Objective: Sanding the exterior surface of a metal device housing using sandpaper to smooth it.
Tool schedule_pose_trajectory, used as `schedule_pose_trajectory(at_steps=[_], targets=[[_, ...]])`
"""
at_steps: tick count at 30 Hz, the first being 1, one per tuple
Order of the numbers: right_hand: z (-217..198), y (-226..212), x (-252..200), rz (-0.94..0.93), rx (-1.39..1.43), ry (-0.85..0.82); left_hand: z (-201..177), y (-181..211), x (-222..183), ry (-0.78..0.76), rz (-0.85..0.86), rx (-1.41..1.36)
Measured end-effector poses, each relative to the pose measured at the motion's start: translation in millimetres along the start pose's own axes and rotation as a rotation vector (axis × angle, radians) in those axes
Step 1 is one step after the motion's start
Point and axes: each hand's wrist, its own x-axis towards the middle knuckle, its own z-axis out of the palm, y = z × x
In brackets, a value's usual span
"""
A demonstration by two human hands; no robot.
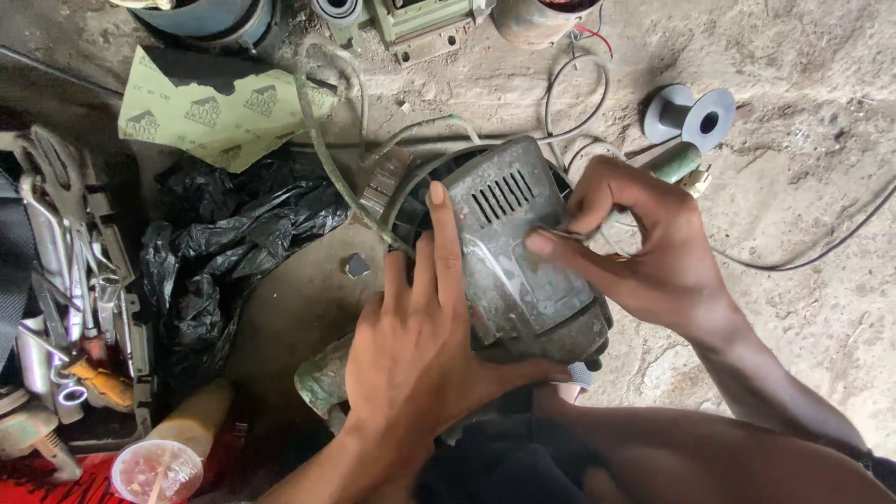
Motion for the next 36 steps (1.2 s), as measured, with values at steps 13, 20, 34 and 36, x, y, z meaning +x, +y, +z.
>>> schedule_pose_trajectory(at_steps=[13,20,34,36], targets=[[-2.3,8.1,2.6,-0.124,-0.042,0.013,4.3,-2.9,-7.2,0.068,0.009,0.05],[-8.4,8.0,-3.3,-0.1,-0.053,0.0,7.1,-0.4,-7.5,0.054,0.026,0.065],[-16.4,13.7,-43.0,-0.035,-0.022,-0.048,1.4,-3.4,-6.4,0.121,0.02,0.141],[-16.6,13.9,-48.4,0.028,0.011,-0.031,2.8,-2.6,-7.3,0.108,0.019,0.116]])
